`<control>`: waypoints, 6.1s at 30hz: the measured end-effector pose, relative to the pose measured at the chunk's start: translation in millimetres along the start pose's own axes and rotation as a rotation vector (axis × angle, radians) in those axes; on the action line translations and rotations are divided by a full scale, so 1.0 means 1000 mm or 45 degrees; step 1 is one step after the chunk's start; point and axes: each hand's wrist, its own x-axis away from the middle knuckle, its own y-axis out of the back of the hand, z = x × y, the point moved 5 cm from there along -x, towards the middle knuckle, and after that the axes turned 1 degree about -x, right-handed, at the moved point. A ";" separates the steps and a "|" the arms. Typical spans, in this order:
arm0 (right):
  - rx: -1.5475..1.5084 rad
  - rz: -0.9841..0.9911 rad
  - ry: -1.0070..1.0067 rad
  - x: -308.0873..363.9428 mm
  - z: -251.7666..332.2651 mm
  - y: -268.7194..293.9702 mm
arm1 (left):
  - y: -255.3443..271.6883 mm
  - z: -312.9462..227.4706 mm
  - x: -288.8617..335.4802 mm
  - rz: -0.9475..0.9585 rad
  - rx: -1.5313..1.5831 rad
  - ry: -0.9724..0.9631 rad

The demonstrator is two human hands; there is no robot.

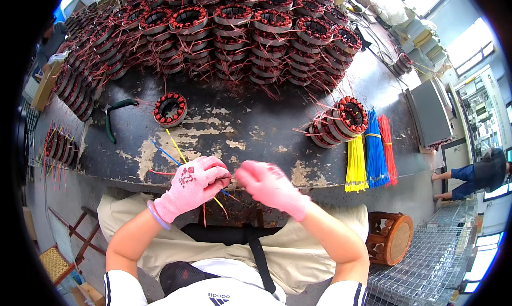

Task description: The person assembles motor stators by inserting bundles of colored wires into the metal cores and using pliers to cut off the excess wire ends.

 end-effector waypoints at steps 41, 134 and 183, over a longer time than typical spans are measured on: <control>0.613 -0.490 0.718 0.019 0.018 -0.008 | 0.001 0.004 0.000 0.003 -0.046 0.024; -0.722 0.572 -0.360 -0.003 -0.012 -0.034 | 0.077 0.060 0.032 0.224 -0.375 0.100; -0.938 0.727 -0.456 -0.001 -0.026 -0.040 | 0.063 0.048 0.027 0.132 -0.511 0.481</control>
